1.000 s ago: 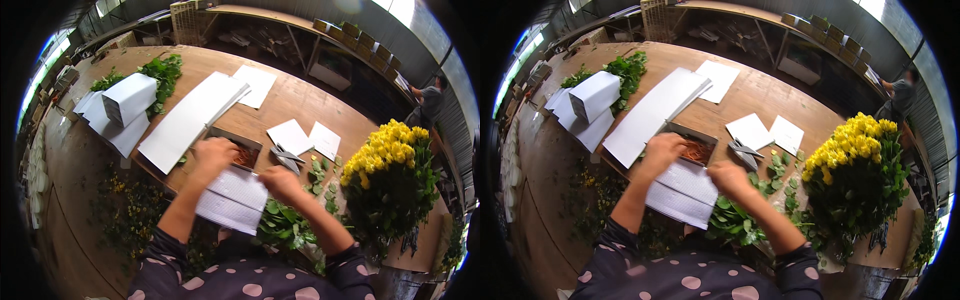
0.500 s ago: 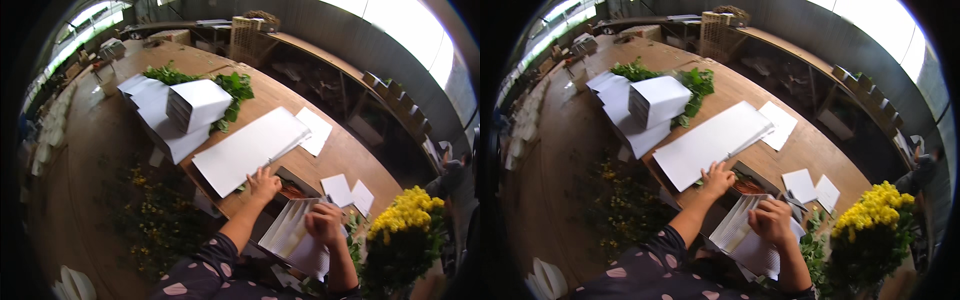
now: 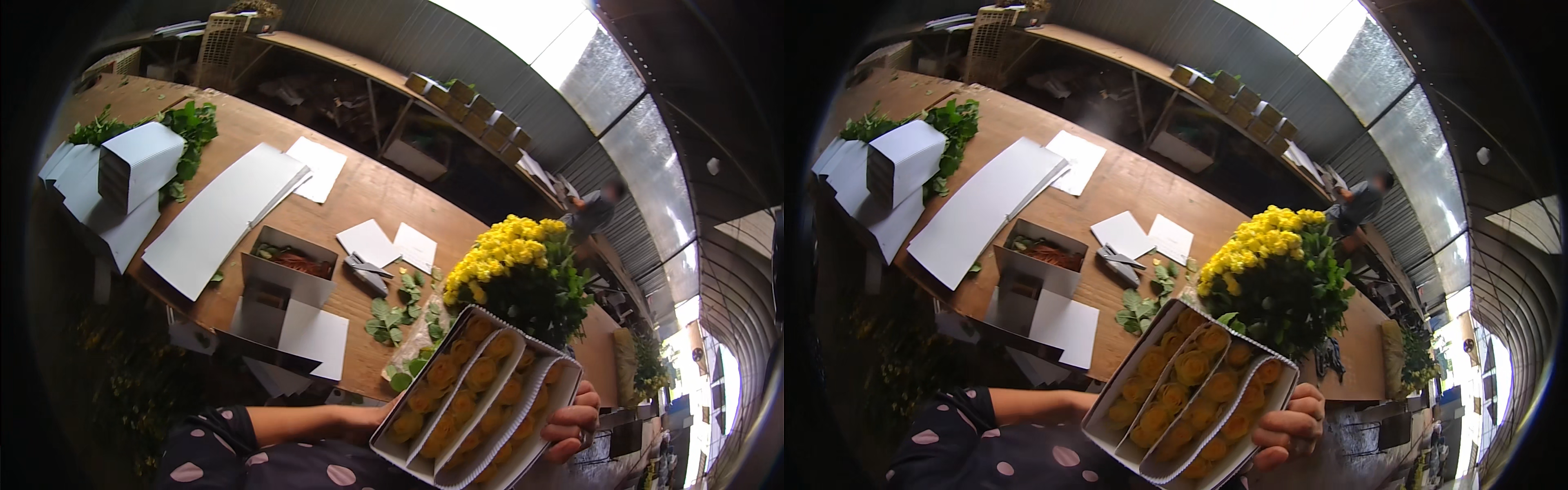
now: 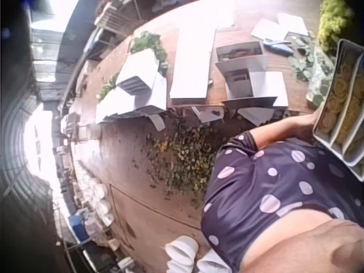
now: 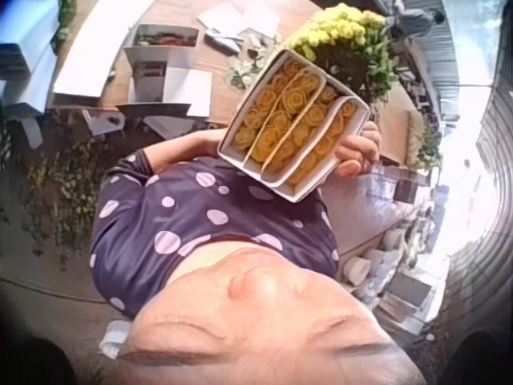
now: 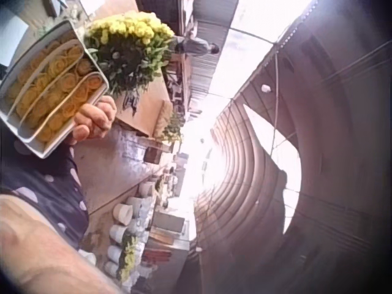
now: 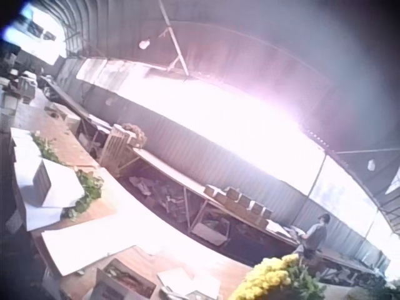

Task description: The person arranges yellow roses and green leaves into a white rectangular box. They fold white paper, place it inside the box, and then insert the flowers and leaves, adjusting them by hand.

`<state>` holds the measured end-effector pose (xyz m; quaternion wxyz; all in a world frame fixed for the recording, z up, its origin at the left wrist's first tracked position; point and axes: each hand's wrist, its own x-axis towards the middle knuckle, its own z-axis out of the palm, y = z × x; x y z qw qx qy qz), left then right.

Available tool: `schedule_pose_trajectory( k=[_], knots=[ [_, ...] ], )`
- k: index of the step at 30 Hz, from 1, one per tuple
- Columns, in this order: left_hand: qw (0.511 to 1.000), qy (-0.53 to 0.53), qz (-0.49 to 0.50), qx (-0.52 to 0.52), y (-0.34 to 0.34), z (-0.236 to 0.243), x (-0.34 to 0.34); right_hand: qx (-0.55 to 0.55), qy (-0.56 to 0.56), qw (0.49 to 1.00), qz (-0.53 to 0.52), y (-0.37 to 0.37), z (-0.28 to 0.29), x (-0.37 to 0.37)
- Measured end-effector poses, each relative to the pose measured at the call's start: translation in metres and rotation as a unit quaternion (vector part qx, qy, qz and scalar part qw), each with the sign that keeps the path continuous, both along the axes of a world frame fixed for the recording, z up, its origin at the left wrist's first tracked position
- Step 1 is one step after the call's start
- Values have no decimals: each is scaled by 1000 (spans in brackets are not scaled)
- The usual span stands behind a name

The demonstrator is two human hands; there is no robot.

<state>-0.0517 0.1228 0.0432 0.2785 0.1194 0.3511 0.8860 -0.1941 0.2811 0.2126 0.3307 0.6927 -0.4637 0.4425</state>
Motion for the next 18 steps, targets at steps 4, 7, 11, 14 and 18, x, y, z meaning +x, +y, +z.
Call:
schedule_pose_trajectory(
  k=[4, 7, 11, 14, 18],
  knots=[
    [993, -75, 2, 87, 23, 11, 10, -61, 28, 996, 64, 25, 3, 9],
    [989, -114, 69, 67, 14, 22, 27, -8, 119, 993, 21, 46, 24, 15],
    [979, 18, 199, 47, -54, 45, 51, -155, 23, 987, -23, -48, 26, 84],
    [931, 84, 350, 50, -135, 66, 93, -175, -113, 977, -33, -112, 21, 136],
    [803, 199, 560, -46, -276, 80, 162, 142, -290, 946, -1, -220, -17, 153]
  ],
)
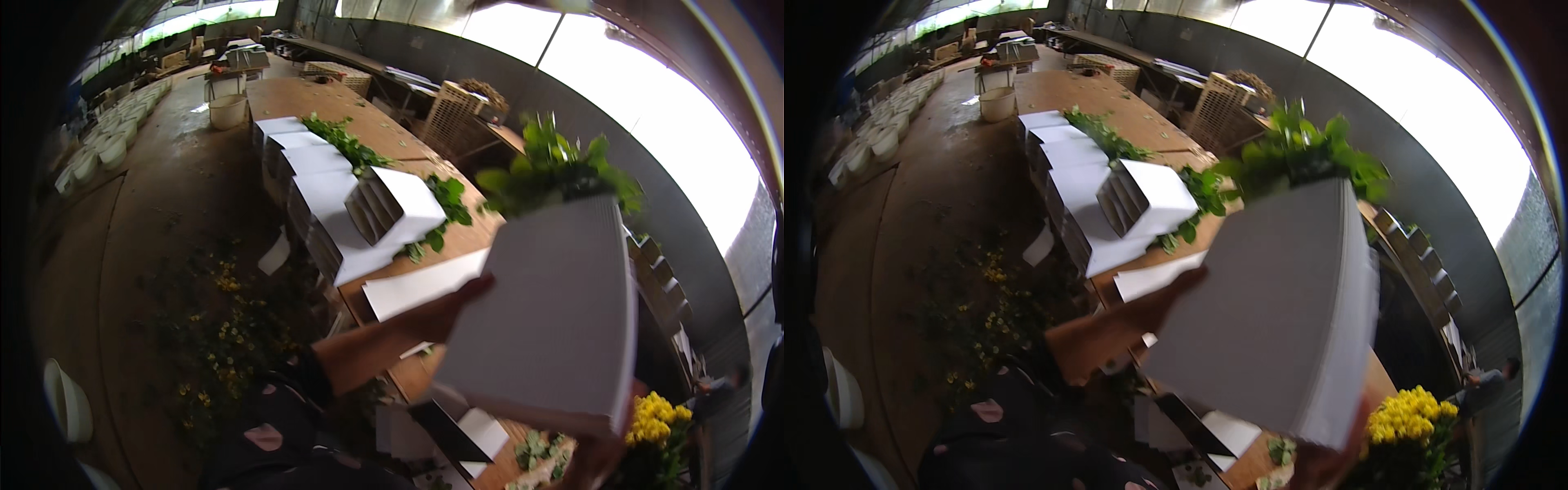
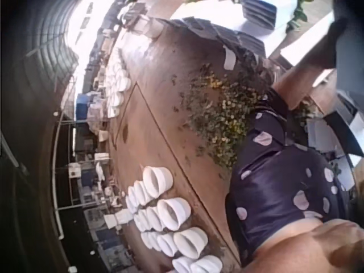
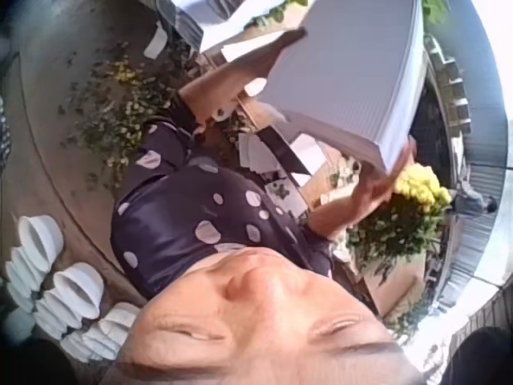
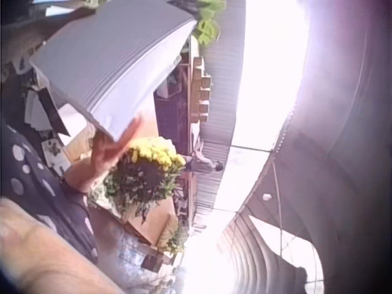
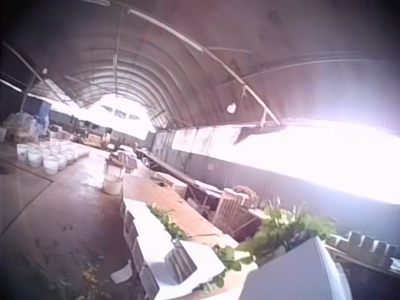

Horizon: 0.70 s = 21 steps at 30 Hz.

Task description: The person arranges yellow roses and green leaves into a white rectangular box. They fold white paper, place it inside the box, and then insert the flowers and leaves, adjusting them by hand.

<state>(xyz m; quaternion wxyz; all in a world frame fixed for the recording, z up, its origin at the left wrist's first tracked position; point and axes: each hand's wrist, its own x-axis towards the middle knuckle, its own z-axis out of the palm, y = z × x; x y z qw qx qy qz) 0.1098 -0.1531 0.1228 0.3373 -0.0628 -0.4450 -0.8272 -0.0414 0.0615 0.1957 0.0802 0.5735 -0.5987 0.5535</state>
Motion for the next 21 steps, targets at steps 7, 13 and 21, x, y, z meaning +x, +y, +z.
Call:
schedule_pose_trajectory(
  k=[7, 13, 21],
  knots=[
    [998, 12, 62, 23, -272, 23, 206, 101, 83, 981, 140, -306, -94, 138],
    [917, -229, 326, 12, -457, 21, 350, 206, -371, 823, 377, -486, -145, 297],
    [949, -309, 65, -16, -560, -49, 309, 170, -604, 722, 293, -579, -224, 350]
  ],
)
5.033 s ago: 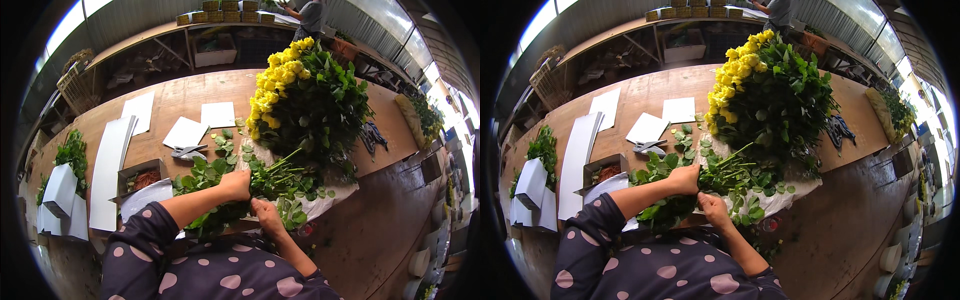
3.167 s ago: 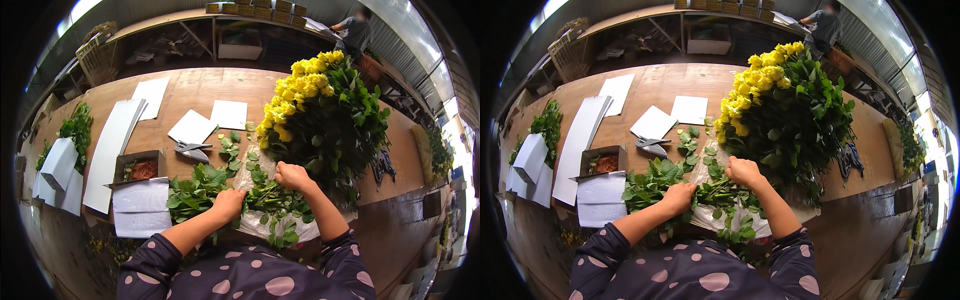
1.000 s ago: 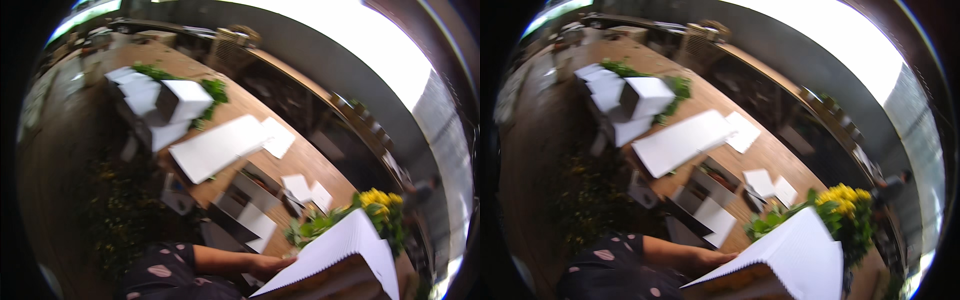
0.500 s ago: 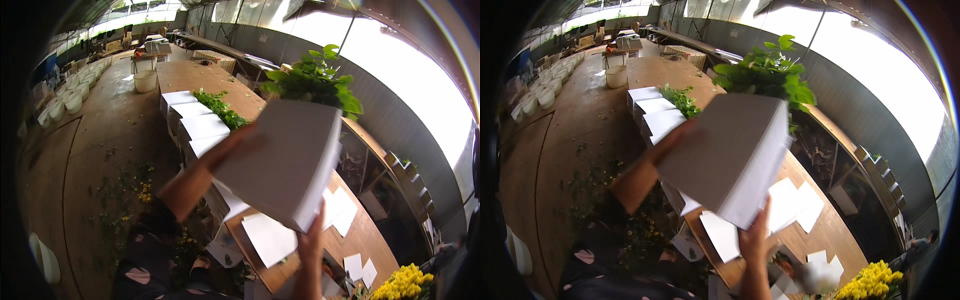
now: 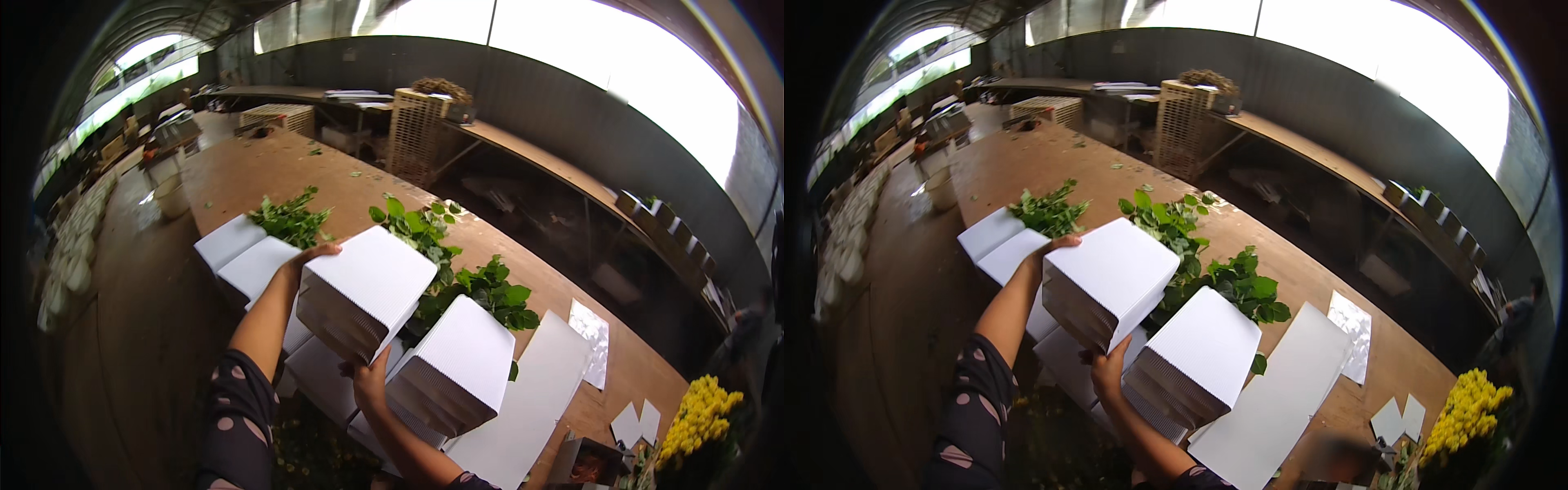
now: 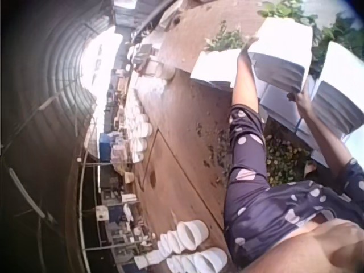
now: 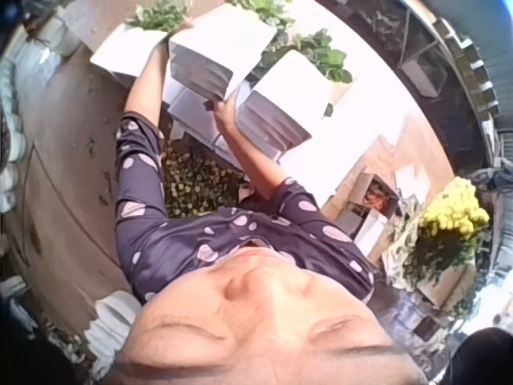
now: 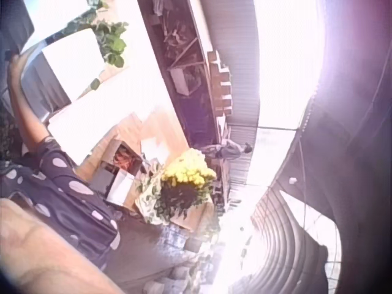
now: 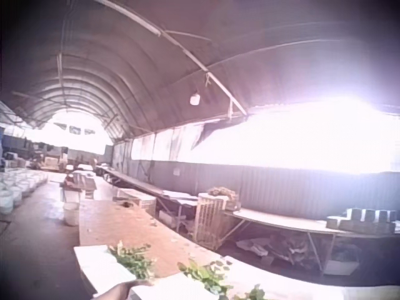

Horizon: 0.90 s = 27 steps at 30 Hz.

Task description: The person arranges yellow roses and green leaves into a white rectangular box. They fold white paper, place it inside the box, and then insert the flowers and leaves, adjusting them by hand.

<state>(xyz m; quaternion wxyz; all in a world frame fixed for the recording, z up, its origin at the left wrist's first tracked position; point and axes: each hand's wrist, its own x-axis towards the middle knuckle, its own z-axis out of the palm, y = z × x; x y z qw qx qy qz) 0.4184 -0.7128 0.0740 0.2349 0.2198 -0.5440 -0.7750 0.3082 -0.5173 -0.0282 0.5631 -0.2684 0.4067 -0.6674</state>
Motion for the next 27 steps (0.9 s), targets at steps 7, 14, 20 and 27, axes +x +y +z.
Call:
schedule_pose_trajectory(
  k=[7, 14, 20, 27],
  knots=[
    [987, -161, 13, -16, -37, -23, -55, 86, 173, 981, 1, 3, -66, -25],
    [873, -117, 275, -385, 81, 58, -59, -99, 381, 824, 407, 172, 90, -153],
    [861, -158, -395, -278, 311, 17, -167, 242, 579, 772, -98, 316, 85, -393],
    [669, -375, -185, -614, 447, -178, -277, 456, 684, 553, -138, 418, -38, -644]
  ],
)
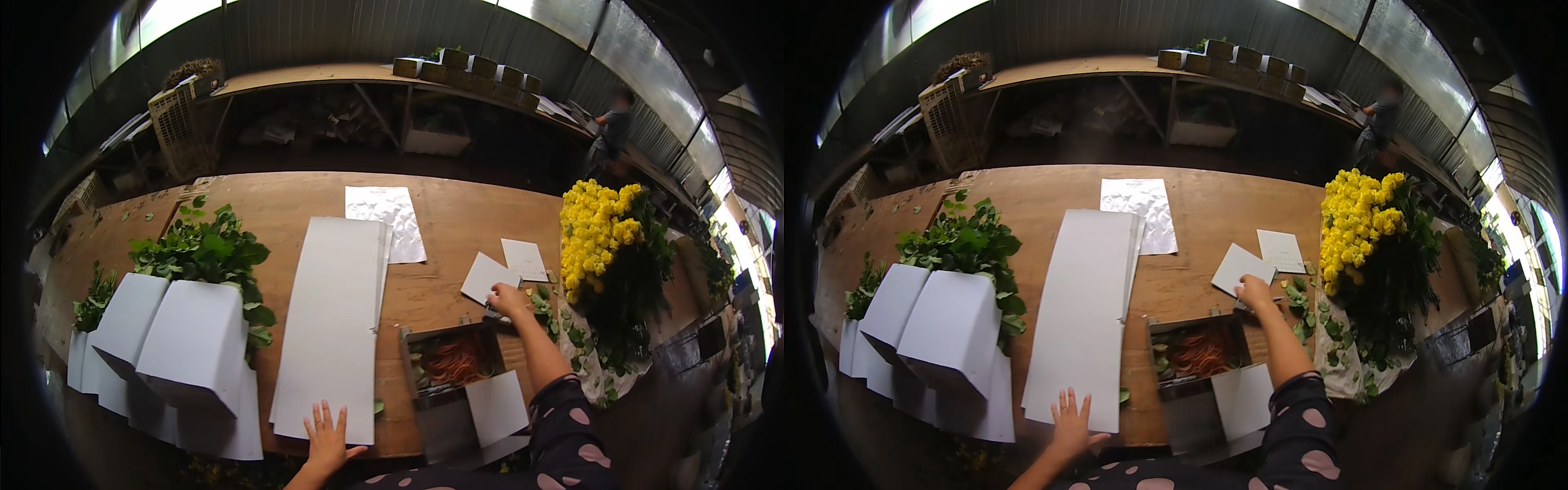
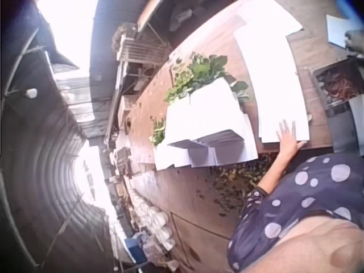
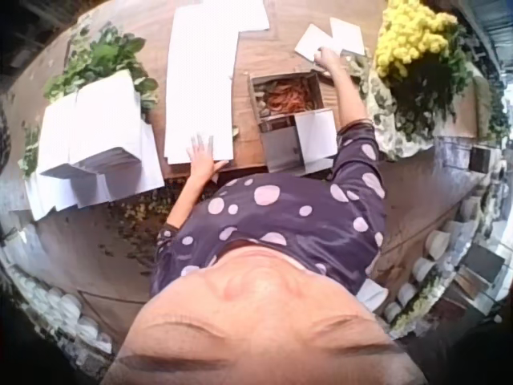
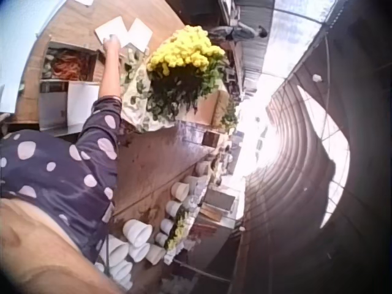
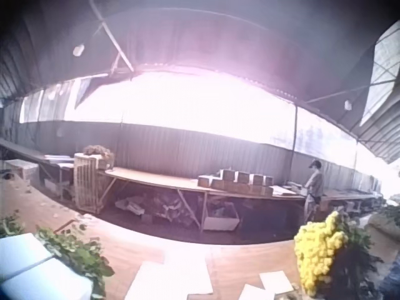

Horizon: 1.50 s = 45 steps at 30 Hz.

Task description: The person arranges yellow roses and green leaves into a white rectangular box. They fold white paper, place it inside the box, and then insert the flowers and leaves, adjusting them by hand.

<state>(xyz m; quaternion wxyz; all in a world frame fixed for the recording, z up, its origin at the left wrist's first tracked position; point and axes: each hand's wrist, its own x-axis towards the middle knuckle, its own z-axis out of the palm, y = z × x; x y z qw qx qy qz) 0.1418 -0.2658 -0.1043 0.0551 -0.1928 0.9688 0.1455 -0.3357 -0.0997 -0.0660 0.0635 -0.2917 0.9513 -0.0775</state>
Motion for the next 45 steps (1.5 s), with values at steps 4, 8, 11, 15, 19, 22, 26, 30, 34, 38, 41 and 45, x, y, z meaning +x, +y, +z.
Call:
schedule_pose_trajectory(
  k=[4, 8, 11, 15, 19, 22, 26, 30, 34, 38, 41, 45],
  knots=[
    [992, -103, 33, -60, 20, -32, -7, 139, 92, 986, 18, -40, -61, -11],
    [989, -102, 9, -109, 17, -31, -4, 215, 27, 973, 74, -51, -100, -39],
    [991, -100, -14, -90, 11, -24, -11, 272, 35, 943, 190, -57, -113, -49],
    [984, -118, -61, -121, 8, -19, -14, 244, 107, 946, 183, -68, -115, -44],
    [985, -158, -46, -50, 2, -24, -16, 102, 258, 951, 138, -67, -104, -44],
    [986, -159, -38, -42, 6, -24, -16, 57, 260, 956, 126, -71, -101, -29],
    [987, -143, -45, -58, 11, -27, -19, -9, 294, 951, 92, -61, -103, -28],
    [989, -112, -56, -73, 16, -38, -9, -163, 285, 943, 62, -45, -66, -32],
    [991, -97, -25, -90, 32, -38, -12, -252, 150, 956, -13, -12, -39, -27],
    [992, -51, -34, -108, 34, -39, -8, -389, 202, 884, -164, 21, -50, -42],
    [996, -29, -41, -76, 30, -36, -13, -460, 272, 787, -307, 53, -49, -71],
    [994, -86, 16, 66, 17, -12, -22, -702, -11, 628, -336, 70, -18, -80]
  ],
)
